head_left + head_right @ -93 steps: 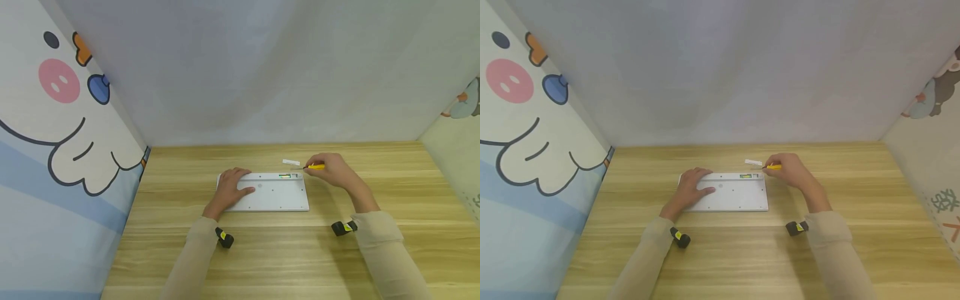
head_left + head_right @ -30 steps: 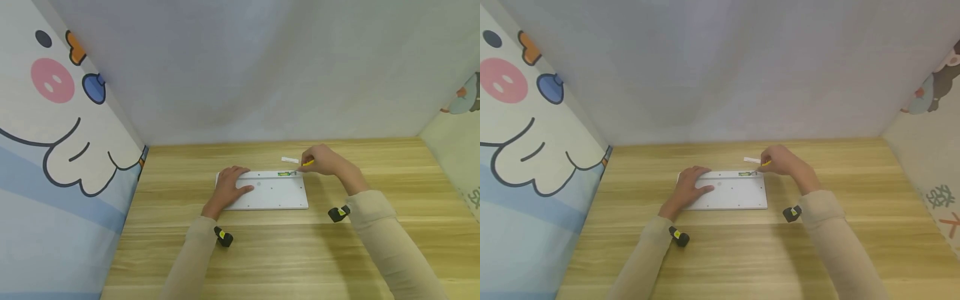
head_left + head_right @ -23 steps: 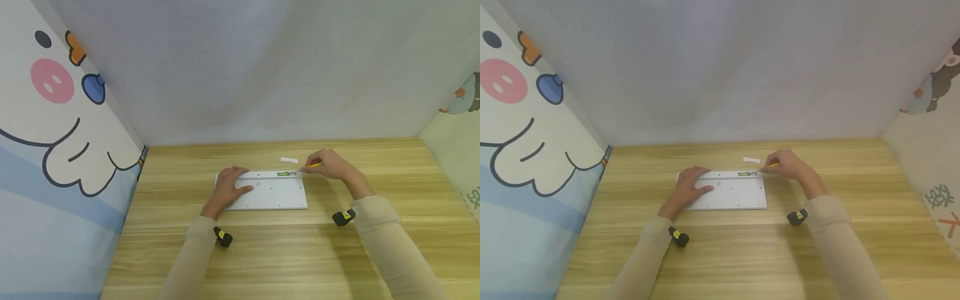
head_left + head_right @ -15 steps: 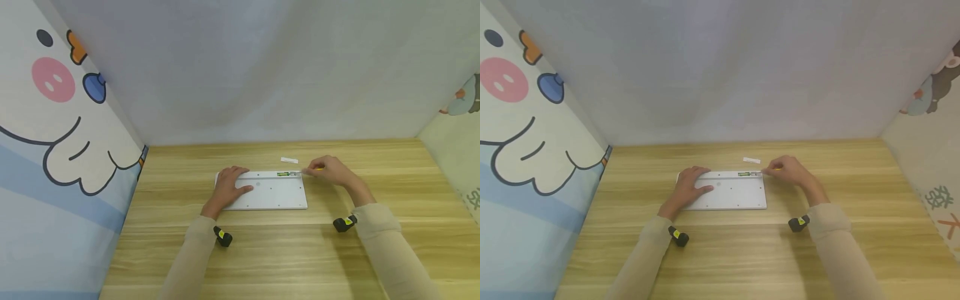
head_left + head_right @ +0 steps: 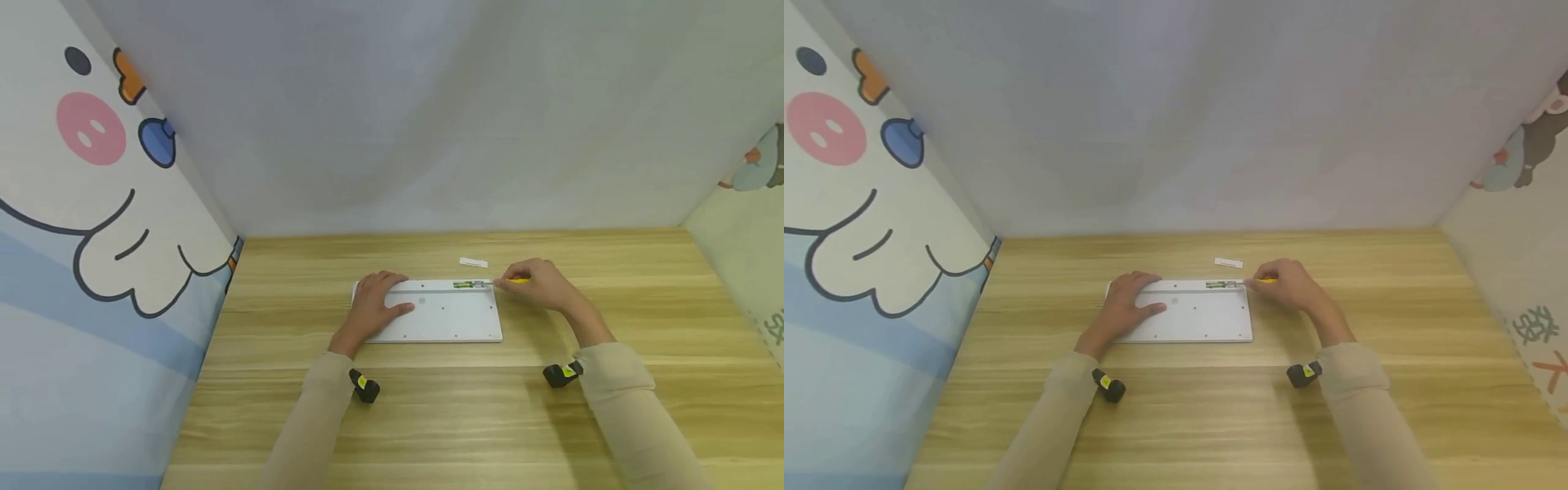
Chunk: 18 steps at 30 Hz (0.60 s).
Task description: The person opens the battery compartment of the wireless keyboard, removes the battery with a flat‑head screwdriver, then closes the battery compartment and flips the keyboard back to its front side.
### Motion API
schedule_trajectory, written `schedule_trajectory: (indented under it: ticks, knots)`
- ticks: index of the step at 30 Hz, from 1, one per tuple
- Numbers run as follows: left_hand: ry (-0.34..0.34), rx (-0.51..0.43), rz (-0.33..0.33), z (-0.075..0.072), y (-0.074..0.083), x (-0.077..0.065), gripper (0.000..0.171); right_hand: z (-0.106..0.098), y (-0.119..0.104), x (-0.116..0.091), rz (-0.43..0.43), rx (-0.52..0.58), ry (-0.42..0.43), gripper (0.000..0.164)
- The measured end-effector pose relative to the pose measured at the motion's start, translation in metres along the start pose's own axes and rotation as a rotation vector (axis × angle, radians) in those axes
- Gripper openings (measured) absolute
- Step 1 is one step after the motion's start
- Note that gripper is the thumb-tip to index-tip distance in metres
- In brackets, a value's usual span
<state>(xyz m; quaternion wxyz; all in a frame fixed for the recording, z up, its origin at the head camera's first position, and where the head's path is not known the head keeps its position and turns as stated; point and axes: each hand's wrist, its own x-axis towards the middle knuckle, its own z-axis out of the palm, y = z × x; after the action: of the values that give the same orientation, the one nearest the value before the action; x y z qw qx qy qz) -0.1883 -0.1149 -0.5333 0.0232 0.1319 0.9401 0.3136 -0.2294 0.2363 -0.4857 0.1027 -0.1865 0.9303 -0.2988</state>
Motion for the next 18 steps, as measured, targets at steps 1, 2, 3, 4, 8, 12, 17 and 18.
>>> schedule_trajectory:
  ticks: [1,2,3,4,8,12,17,18]
  knots:
    - [-0.001,-0.002,0.000,0.000,0.000,0.000,0.062,0.000,-0.001,0.000,-0.009,-0.008,0.002,0.021]
    - [-0.001,-0.003,-0.001,0.000,0.001,-0.001,0.062,0.000,-0.002,0.000,-0.015,-0.016,0.003,0.020]
    - [-0.003,-0.003,-0.002,0.001,0.001,-0.001,0.062,-0.001,-0.003,0.000,-0.022,-0.023,0.005,0.019]
    - [-0.007,-0.004,-0.006,0.001,0.001,-0.001,0.062,-0.001,-0.004,-0.001,-0.027,-0.028,0.006,0.019]
    - [-0.013,-0.005,-0.014,0.002,0.000,-0.001,0.063,-0.002,-0.009,-0.001,-0.043,-0.050,0.008,0.017]
    - [-0.014,-0.003,-0.013,0.003,0.000,-0.001,0.062,-0.004,-0.011,0.000,-0.058,-0.077,-0.001,0.017]
    - [0.000,-0.001,0.003,0.001,0.000,-0.001,0.062,-0.006,-0.012,0.004,-0.072,-0.083,-0.009,0.016]
    - [0.001,-0.004,0.004,0.000,0.000,0.000,0.062,-0.006,-0.012,0.005,-0.072,-0.083,-0.006,0.015]
